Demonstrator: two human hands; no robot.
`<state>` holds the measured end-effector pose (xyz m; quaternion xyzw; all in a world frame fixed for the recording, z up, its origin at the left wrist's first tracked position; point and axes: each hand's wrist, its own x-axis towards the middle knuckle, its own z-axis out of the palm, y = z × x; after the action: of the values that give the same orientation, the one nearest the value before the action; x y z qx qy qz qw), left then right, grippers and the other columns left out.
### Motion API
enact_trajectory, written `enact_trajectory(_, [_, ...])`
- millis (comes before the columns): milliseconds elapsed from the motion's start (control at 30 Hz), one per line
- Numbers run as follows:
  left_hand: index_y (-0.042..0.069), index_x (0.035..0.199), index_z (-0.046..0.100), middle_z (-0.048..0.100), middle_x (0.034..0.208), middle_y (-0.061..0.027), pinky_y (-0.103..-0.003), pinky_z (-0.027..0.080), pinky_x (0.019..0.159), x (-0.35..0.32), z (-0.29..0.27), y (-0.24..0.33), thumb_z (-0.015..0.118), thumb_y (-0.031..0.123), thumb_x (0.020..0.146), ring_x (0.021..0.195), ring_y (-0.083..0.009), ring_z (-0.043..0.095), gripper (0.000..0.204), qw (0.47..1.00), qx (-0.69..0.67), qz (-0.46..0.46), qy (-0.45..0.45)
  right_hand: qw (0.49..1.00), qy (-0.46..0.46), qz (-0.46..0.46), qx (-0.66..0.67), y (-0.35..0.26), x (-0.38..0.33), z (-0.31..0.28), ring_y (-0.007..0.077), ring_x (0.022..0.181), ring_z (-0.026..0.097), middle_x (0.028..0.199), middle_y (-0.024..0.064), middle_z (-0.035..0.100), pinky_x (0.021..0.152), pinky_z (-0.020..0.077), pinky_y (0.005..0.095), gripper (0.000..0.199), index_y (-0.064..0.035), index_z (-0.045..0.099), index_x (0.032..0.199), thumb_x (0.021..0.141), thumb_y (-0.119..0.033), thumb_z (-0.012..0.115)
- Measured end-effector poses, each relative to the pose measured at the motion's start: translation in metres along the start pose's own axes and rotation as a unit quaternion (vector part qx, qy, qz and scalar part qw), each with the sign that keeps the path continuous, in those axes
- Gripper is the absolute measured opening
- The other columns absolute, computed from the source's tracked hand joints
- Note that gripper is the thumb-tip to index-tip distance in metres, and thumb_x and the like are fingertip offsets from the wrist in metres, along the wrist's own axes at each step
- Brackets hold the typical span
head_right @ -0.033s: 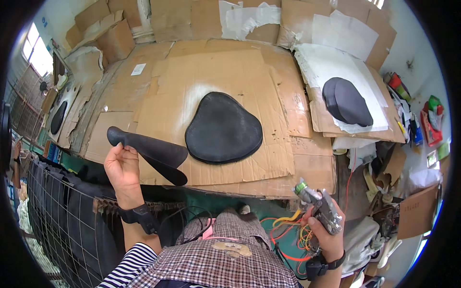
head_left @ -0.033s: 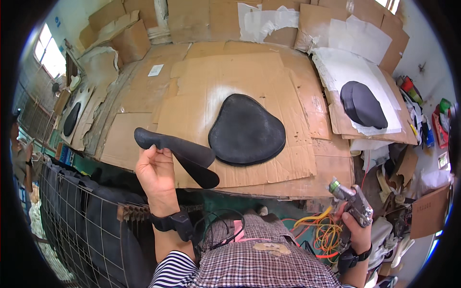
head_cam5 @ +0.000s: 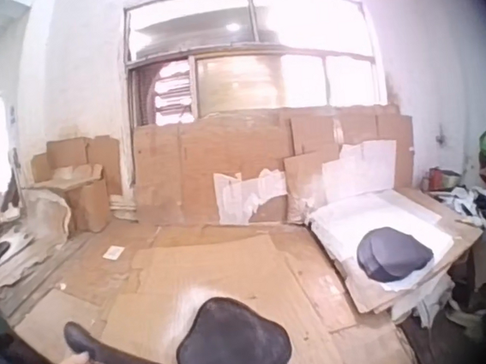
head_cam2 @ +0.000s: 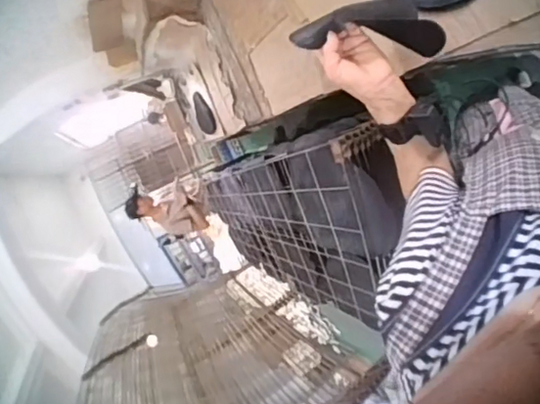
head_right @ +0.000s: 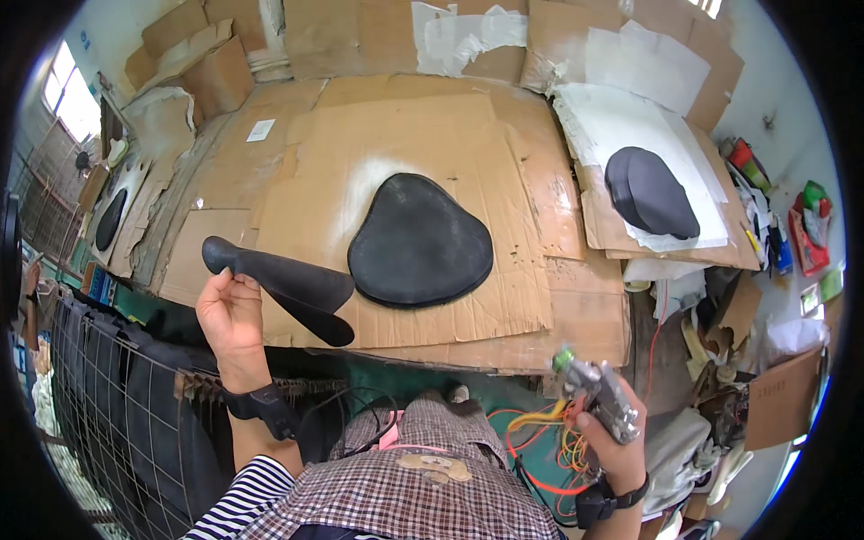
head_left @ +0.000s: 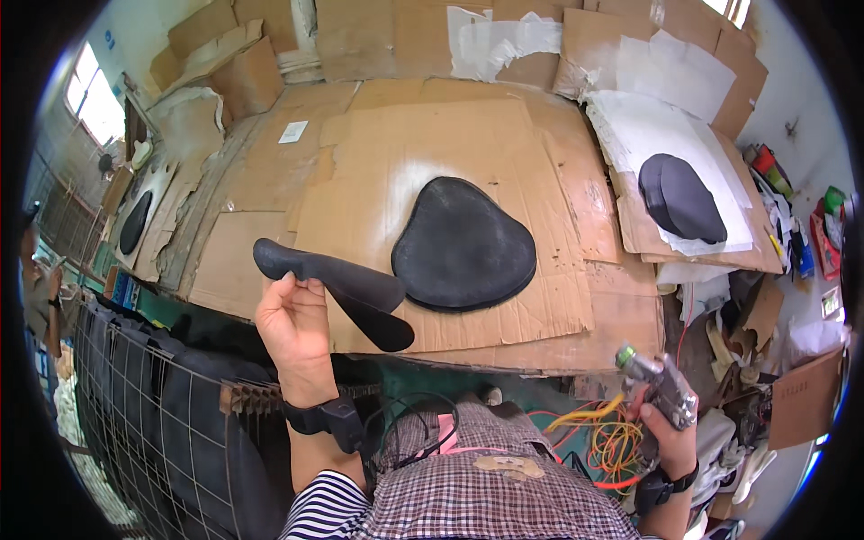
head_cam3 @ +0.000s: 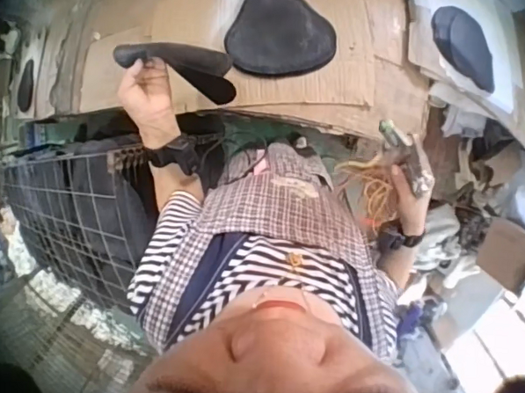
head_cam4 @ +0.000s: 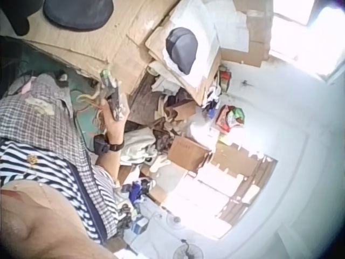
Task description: The person repeatedly picks up black, heart-shaped parts from a cardboard surface, sprays them with a handheld spray gun, and places them onto a wire rack. The process is performed one at a time in a repetitive loop throughout the video.
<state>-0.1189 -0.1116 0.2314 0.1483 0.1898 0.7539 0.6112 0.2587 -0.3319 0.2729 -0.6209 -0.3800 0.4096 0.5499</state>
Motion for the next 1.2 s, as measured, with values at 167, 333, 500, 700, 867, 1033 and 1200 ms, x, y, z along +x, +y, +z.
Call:
enact_trajectory(167, [-0.001, 0.095, 0.058, 0.065, 0.094, -0.0094, -0.029, 0.049, 0.074, -0.003, -0.003, 0.002, 0.052, -0.007, 0.079, 0.080, -0.0195, 0.061, 0.018, 1.000, 0.007, 0.008, -0.011, 0.993, -0.077, 0.041, -0.082, 0.003, -0.019, -0.023, 0.0116, 0.071, 0.058, 0.079, 0.0044, 0.060, 0.066, 0.0482, 0.0258, 0.048, 0.0053, 0.049, 0.118, 0.075, -0.005, 0.067])
enact_trajectory(333, [-0.001, 0.095, 0.058, 0.065, 0.094, -0.0100, -0.029, 0.049, 0.073, -0.008, 0.000, 0.001, 0.052, -0.006, 0.080, 0.081, -0.0198, 0.061, 0.016, 1.000, 0.012, 0.015, -0.005, 0.998, -0.062, 0.014, -0.022, 0.008, -0.013, -0.020, 0.0134, 0.072, 0.061, 0.081, 0.0067, 0.062, 0.064, 0.0486, 0.0267, 0.055, 0.0049, 0.047, 0.122, 0.073, -0.007, 0.070])
enact_trajectory(500, [-0.002, 0.093, 0.058, 0.065, 0.092, -0.0102, -0.029, 0.048, 0.072, -0.010, 0.002, 0.003, 0.052, -0.006, 0.080, 0.081, -0.0199, 0.061, 0.015, 1.000, 0.015, 0.014, -0.005, 0.996, -0.070, 0.031, -0.033, 0.013, -0.028, -0.027, 0.0152, 0.071, 0.061, 0.080, 0.0073, 0.061, 0.063, 0.0488, 0.0275, 0.055, 0.0037, 0.048, 0.119, 0.072, -0.011, 0.072])
enact_trajectory(700, [-0.001, 0.092, 0.057, 0.065, 0.091, -0.0094, -0.029, 0.048, 0.071, -0.013, 0.007, -0.001, 0.053, -0.006, 0.080, 0.079, -0.0194, 0.060, 0.013, 1.000, 0.010, 0.012, 0.005, 0.999, 0.011, 0.035, -0.028, 0.019, -0.041, -0.047, 0.0155, 0.067, 0.060, 0.076, 0.0078, 0.060, 0.065, 0.0491, 0.0275, 0.060, 0.0035, 0.047, 0.122, 0.071, -0.014, 0.073])
enact_trajectory(867, [-0.001, 0.092, 0.057, 0.065, 0.092, -0.0097, -0.029, 0.048, 0.072, -0.014, 0.012, 0.001, 0.052, -0.006, 0.080, 0.080, -0.0200, 0.061, 0.014, 1.000, 0.017, 0.019, -0.014, 0.999, -0.004, 0.050, 0.002, 0.024, -0.049, -0.043, 0.0176, 0.065, 0.060, 0.075, 0.0088, 0.060, 0.065, 0.0499, 0.0302, 0.062, 0.0009, 0.045, 0.125, 0.071, -0.012, 0.072])
enact_trajectory(1033, [0.000, 0.093, 0.057, 0.064, 0.091, -0.0089, -0.031, 0.047, 0.075, -0.005, 0.015, -0.001, 0.052, -0.006, 0.080, 0.079, -0.0197, 0.060, 0.015, 1.000, 0.015, 0.019, -0.005, 0.994, 0.078, 0.049, 0.055, 0.026, -0.036, -0.042, 0.0176, 0.068, 0.061, 0.080, 0.0089, 0.060, 0.065, 0.0507, 0.0289, 0.043, 0.0036, 0.050, 0.108, 0.074, -0.013, 0.071])
enact_trajectory(1200, [0.002, 0.089, 0.059, 0.064, 0.087, -0.0063, -0.033, 0.045, 0.078, -0.002, 0.034, 0.024, 0.052, -0.005, 0.078, 0.076, -0.0187, 0.058, 0.015, 0.999, 0.017, 0.036, -0.010, 0.995, -0.018, 0.060, 0.073, 0.036, -0.010, -0.038, 0.0162, 0.070, 0.061, 0.081, 0.0085, 0.060, 0.065, 0.0498, 0.0261, 0.049, 0.0042, 0.049, 0.113, 0.073, -0.013, 0.072])
